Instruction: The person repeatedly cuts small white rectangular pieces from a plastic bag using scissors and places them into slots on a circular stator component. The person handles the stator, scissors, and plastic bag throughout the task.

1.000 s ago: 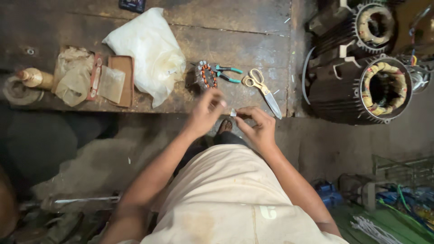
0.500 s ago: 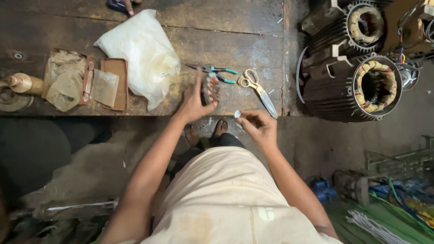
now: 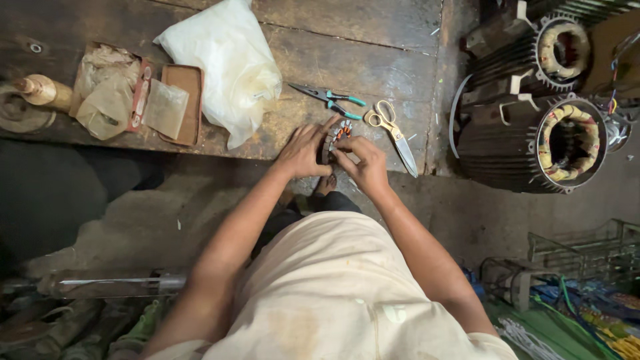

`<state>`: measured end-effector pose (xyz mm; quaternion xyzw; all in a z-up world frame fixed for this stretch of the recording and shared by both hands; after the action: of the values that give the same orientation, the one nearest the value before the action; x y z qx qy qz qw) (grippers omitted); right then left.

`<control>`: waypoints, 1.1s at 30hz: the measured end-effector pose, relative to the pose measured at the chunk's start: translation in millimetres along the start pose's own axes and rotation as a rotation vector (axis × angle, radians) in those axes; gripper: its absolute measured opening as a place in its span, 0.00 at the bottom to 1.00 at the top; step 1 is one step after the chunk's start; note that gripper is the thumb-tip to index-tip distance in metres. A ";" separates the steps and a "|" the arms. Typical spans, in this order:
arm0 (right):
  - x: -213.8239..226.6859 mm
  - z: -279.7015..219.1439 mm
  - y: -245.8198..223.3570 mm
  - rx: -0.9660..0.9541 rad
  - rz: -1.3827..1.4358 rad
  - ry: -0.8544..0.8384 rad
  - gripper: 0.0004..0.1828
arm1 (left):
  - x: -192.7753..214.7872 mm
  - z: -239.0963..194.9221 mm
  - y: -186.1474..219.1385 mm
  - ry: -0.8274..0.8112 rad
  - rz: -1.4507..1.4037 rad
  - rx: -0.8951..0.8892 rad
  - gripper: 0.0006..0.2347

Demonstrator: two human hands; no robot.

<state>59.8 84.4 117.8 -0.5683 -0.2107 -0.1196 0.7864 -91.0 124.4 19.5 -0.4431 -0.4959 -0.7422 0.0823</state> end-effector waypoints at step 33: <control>-2.2 22.7 -6.6 0.051 -0.199 -0.105 0.09 | -0.1 -2.6 -0.7 0.032 0.020 -0.019 0.53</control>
<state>50.6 103.6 128.4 -0.5297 -0.3102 -0.1616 0.7727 -92.8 122.6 18.6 -0.4369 -0.4828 -0.7532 0.0934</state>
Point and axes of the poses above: each hand's wrist, its own z-axis towards the middle knuckle, its own x-axis out of the back of the hand, y = z × x, the point moved 5 cm from there along z, towards the middle knuckle, and after that the axes turned 12 degrees about z, right-handed, at the moved point
